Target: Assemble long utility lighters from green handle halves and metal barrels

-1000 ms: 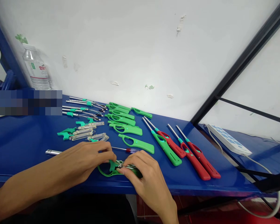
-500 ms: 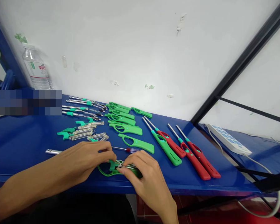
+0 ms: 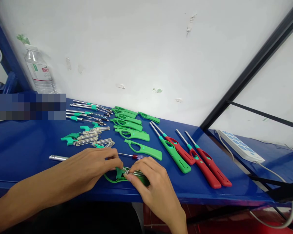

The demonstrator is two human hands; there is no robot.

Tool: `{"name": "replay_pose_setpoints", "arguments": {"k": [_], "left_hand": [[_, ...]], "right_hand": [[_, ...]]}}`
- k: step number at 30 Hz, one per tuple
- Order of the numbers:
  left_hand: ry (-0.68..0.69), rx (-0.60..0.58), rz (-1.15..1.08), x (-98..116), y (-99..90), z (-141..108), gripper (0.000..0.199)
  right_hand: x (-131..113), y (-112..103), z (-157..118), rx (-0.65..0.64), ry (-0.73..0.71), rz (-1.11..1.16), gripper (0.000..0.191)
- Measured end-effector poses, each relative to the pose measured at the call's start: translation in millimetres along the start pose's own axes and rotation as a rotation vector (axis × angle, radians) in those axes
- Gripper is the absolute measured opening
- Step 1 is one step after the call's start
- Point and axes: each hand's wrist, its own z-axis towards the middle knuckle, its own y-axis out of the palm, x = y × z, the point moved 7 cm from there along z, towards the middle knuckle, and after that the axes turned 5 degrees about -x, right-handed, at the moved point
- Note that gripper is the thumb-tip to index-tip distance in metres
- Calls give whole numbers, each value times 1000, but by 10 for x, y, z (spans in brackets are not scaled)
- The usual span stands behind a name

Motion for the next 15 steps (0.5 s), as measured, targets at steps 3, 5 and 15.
{"name": "replay_pose_setpoints", "arguments": {"k": [3,5,15], "left_hand": [[1,-6,-1,5,-6,-6,51],[-6,-6,-8,-4,-1,-9,51],[-20,-11,-41,3,-1,-15,48]], "right_hand": [[3,0,-7,-2,-1,1,12],[5,0,-9,-1,-5,-1,12],[9,2,-12,-6,8,-2,12]]}}
